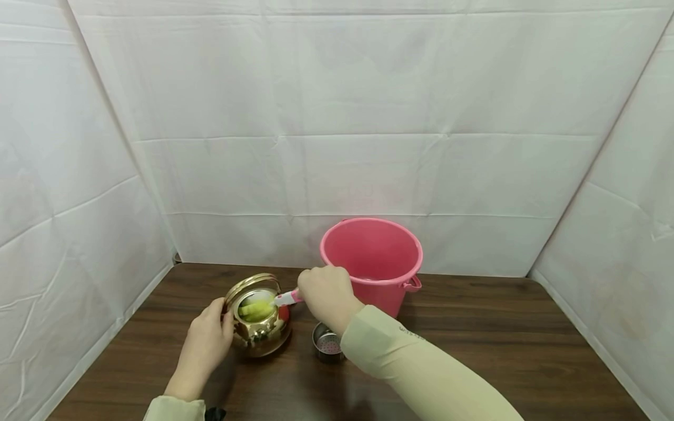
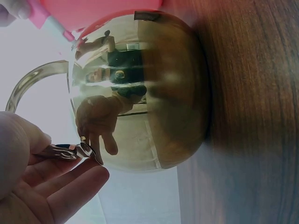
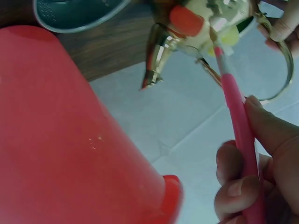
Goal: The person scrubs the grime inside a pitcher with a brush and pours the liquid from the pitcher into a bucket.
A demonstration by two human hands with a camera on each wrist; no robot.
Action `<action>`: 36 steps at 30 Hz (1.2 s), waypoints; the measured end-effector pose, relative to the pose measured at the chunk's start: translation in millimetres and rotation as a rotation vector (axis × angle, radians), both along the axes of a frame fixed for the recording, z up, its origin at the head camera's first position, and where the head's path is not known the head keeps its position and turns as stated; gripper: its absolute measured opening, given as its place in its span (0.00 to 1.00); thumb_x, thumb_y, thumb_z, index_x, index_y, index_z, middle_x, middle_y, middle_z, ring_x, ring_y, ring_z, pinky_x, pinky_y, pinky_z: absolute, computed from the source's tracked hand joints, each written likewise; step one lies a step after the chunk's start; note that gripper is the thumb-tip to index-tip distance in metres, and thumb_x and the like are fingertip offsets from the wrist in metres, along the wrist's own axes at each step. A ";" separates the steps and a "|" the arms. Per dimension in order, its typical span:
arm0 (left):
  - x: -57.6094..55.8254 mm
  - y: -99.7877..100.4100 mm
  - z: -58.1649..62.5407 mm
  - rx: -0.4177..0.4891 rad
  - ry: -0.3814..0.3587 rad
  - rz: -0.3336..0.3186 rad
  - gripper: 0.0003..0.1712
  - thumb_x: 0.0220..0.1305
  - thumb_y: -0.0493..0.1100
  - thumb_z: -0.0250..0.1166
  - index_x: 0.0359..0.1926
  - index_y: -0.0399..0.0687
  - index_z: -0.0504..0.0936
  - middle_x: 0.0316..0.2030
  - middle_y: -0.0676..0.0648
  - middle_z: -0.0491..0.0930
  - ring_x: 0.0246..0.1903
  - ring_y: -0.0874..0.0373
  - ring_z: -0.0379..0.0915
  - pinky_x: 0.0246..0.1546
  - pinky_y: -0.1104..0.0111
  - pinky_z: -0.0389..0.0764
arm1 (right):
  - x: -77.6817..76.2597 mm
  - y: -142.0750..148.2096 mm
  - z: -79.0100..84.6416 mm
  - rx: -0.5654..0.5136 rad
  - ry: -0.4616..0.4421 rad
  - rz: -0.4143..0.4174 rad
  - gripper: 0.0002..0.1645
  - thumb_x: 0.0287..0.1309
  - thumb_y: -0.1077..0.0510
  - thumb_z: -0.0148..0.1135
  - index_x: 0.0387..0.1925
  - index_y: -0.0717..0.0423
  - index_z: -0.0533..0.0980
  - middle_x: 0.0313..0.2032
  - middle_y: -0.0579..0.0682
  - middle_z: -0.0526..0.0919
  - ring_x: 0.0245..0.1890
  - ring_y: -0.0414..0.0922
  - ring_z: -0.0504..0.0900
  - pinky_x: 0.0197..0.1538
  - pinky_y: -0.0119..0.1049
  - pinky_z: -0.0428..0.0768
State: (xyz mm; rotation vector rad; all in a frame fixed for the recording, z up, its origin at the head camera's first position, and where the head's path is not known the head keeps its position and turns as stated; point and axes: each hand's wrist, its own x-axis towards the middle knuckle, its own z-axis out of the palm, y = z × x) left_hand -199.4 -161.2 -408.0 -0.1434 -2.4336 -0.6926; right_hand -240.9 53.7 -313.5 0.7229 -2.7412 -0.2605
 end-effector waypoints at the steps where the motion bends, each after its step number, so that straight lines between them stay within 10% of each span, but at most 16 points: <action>1: 0.1 0.0 -0.2 0.000 0.000 -0.003 0.12 0.62 0.31 0.58 0.45 0.26 0.74 0.36 0.31 0.80 0.33 0.39 0.80 0.30 0.52 0.81 | -0.3 0.7 -2.4 0.023 0.025 0.013 0.18 0.53 0.42 0.66 0.24 0.52 0.77 0.18 0.46 0.78 0.17 0.44 0.76 0.18 0.38 0.76; 9: 0.7 -0.2 0.1 -0.010 0.035 -0.018 0.11 0.61 0.30 0.59 0.43 0.26 0.74 0.34 0.32 0.79 0.31 0.40 0.80 0.28 0.55 0.81 | -1.6 3.5 -14.7 0.118 0.246 0.140 0.19 0.50 0.41 0.68 0.26 0.53 0.78 0.19 0.46 0.78 0.16 0.42 0.74 0.20 0.34 0.74; 36: 1.4 2.2 1.8 0.001 0.020 0.010 0.09 0.61 0.31 0.59 0.41 0.27 0.74 0.32 0.33 0.79 0.30 0.39 0.79 0.27 0.52 0.79 | 2.5 4.5 -18.4 0.099 0.374 0.335 0.19 0.56 0.41 0.63 0.21 0.49 0.73 0.15 0.41 0.75 0.15 0.38 0.74 0.19 0.28 0.64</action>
